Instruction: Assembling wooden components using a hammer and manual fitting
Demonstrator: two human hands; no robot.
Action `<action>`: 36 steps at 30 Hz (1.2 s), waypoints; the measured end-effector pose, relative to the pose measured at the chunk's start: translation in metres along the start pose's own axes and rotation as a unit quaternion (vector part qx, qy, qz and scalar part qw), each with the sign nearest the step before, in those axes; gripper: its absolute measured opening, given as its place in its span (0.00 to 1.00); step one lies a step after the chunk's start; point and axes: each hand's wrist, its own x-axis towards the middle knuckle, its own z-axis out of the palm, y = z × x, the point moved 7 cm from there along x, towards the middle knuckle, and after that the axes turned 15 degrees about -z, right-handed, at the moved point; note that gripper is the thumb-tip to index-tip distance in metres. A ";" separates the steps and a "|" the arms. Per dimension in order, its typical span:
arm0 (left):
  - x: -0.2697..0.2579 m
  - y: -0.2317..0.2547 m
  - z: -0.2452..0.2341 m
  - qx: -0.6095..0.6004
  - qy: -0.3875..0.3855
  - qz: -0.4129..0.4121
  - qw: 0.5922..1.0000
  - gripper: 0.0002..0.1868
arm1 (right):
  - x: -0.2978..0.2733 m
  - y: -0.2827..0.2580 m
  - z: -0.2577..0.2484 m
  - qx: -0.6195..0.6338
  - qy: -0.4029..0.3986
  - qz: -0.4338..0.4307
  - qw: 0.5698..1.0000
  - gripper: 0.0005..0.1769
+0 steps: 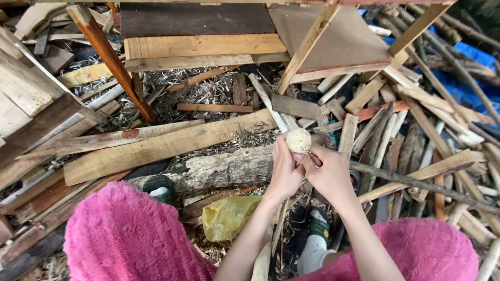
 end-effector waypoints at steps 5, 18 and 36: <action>0.000 -0.034 0.005 0.034 -0.001 0.031 0.999 0.46 | 0.000 -0.006 0.001 -0.005 -0.007 -0.024 1.000 0.27; 0.007 -0.023 -0.032 -0.046 0.050 0.069 0.995 0.41 | 0.021 -0.013 0.042 0.178 0.100 -0.160 0.966 0.12; -0.006 0.006 -0.013 0.021 0.010 -0.127 0.992 0.31 | 0.021 0.029 0.065 0.176 0.243 -0.175 0.938 0.10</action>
